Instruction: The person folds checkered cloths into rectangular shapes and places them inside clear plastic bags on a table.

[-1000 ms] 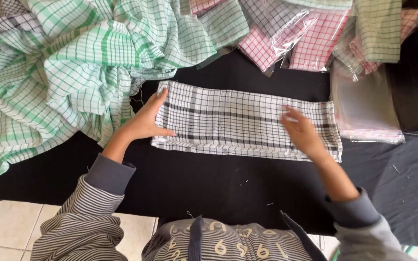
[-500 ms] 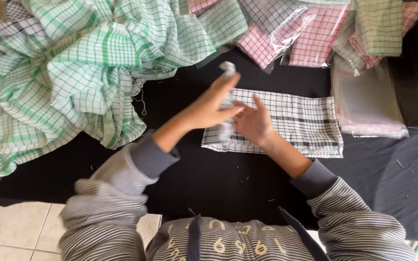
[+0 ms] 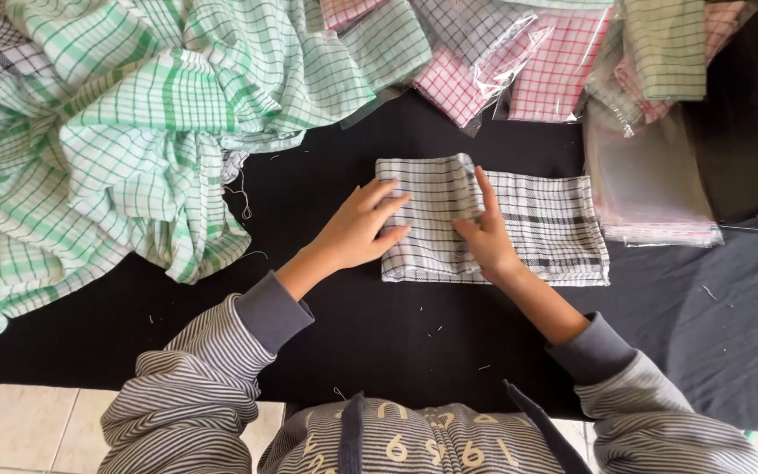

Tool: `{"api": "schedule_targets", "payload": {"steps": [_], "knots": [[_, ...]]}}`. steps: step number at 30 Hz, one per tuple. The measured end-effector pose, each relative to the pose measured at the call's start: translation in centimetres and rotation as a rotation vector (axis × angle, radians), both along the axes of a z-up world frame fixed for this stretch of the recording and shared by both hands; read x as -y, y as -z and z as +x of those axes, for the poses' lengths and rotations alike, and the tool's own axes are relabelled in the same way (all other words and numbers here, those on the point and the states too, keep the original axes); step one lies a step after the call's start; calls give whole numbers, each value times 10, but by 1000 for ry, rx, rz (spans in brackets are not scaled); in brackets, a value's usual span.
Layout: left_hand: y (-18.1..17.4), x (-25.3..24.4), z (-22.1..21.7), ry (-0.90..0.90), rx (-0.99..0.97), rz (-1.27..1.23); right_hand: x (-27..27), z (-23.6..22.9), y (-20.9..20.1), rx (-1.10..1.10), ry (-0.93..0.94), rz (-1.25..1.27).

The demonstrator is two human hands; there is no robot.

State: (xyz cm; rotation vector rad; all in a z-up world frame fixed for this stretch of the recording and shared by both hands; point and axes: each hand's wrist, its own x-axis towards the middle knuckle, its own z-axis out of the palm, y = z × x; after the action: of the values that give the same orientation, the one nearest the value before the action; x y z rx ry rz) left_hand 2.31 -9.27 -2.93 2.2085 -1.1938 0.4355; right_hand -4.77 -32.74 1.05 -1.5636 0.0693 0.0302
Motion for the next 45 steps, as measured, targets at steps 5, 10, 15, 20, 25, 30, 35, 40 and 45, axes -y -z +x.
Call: {"api": "schedule_targets", "payload": {"steps": [5,10,15,20,25,30,35,40,45], "knots": [[-8,3,-12,-26,-160,310,27,-7,15,12,30,-302],[-14,3,-15,-20,-141,374,47,-7,38,-27,61,-393],[-16,2,-18,-4,-158,403,4,4,-7,620,145,-1211],[-3,2,-9,16,-223,489,-42,38,28,698,-53,-1287],[-30,-1,-10,29,-308,543,-26,46,42,378,-142,-1367],[-26,-3,-11,68,-387,510,-15,49,50,154,-46,-1368],[3,-6,2,93,-492,274,-10,55,57,140,-38,-1322],[3,5,1,-176,-663,-59,-8,43,34,149,-10,-956],[2,27,1,-83,-847,-214,-39,6,-12,244,-71,-519]]}}
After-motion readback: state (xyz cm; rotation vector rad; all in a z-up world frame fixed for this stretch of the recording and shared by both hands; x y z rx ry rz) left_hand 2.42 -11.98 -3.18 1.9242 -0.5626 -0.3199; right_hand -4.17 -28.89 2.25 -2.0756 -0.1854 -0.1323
